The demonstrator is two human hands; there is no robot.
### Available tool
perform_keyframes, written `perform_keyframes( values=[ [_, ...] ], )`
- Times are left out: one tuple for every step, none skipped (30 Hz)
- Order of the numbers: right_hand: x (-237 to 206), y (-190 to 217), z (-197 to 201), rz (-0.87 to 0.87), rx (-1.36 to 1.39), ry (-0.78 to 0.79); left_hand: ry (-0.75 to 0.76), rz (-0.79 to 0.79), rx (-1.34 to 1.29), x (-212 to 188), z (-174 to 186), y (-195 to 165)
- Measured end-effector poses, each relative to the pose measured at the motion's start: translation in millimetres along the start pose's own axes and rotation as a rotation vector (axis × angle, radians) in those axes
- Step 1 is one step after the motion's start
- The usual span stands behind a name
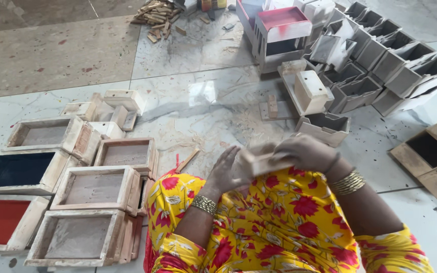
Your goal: The person sits on the floor surrounded by small wooden boxes and rubs a wooden box part by hand, working the surfaces and edges. They turn the piece over to sand other sides, set it with the finished boxes, and pick up another wooden piece to continue sanding.
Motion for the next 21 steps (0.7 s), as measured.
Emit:
perform_keyframes(
  values=[
    [2.8,4.4,-8.1,0.044,0.047,-0.001,0.158,0.039,0.021,-2.1,-7.2,-7.3],
    [5.0,7.3,-15.0,0.090,0.094,-0.002,0.316,0.074,0.041,-5.9,-15.1,-15.9],
    [6.7,9.0,-20.7,0.138,0.139,-0.004,0.472,0.104,0.063,-7.5,-22.2,-22.4],
    [8.5,6.3,-26.2,0.131,0.158,0.005,0.412,0.059,0.008,-5.7,-19.7,-33.0],
    [10.2,2.2,-29.5,0.126,0.175,0.014,0.351,0.012,-0.046,-6.5,-16.7,-42.5],
    [12.1,-2.5,-32.2,0.124,0.187,0.022,0.285,-0.040,-0.100,-2.3,-13.4,-47.5],
    [14.3,-9.6,-32.5,0.100,0.188,0.007,0.291,0.017,-0.149,0.4,-13.3,-44.6],
    [16.7,-17.0,-33.2,0.072,0.192,-0.006,0.299,0.078,-0.201,0.7,-13.9,-40.7],
    [18.7,-24.7,-34.4,0.045,0.192,-0.018,0.304,0.136,-0.253,2.4,-15.8,-34.9],
    [20.7,-33.6,-37.1,-0.016,0.201,-0.032,0.263,0.228,-0.293,3.7,-16.1,-25.5],
    [22.0,-42.1,-42.0,-0.077,0.209,-0.048,0.220,0.318,-0.332,2.5,-16.2,-15.5],
    [22.9,-50.2,-49.3,-0.136,0.217,-0.068,0.177,0.405,-0.369,1.3,-17.6,-4.9],
    [24.1,-56.7,-53.5,-0.166,0.246,-0.209,0.075,0.346,-0.367,2.3,-16.8,-0.5],
    [23.6,-63.5,-60.2,-0.199,0.278,-0.349,-0.024,0.288,-0.363,1.9,-16.9,3.6],
    [22.4,-70.0,-69.5,-0.237,0.311,-0.482,-0.120,0.236,-0.360,0.4,-16.5,8.5],
    [20.9,-77.2,-86.7,-0.301,0.394,-0.497,-0.122,0.284,-0.322,-4.7,-20.2,17.9],
    [20.4,-84.6,-103.7,-0.361,0.475,-0.516,-0.127,0.326,-0.284,-9.0,-23.5,27.4],
    [19.8,-92.3,-119.6,-0.420,0.555,-0.537,-0.131,0.364,-0.245,-10.3,-26.6,37.9],
    [21.4,-97.0,-132.8,-0.394,0.483,-0.523,-0.144,0.419,-0.289,-11.8,-30.2,48.0],
    [24.8,-101.8,-142.8,-0.368,0.412,-0.510,-0.157,0.473,-0.332,-13.3,-34.4,57.2],
    [28.4,-107.0,-149.6,-0.338,0.340,-0.502,-0.172,0.520,-0.375,-12.0,-38.0,67.2]
  ],
)
Point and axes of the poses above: each hand's wrist, its own x-axis towards the middle knuckle, its own z-axis out of the back of the hand, y = z × x, the point moved 5 cm from there along x, towards the middle knuckle, and after that the axes turned 15 degrees about -y, right-handed, at the moved point
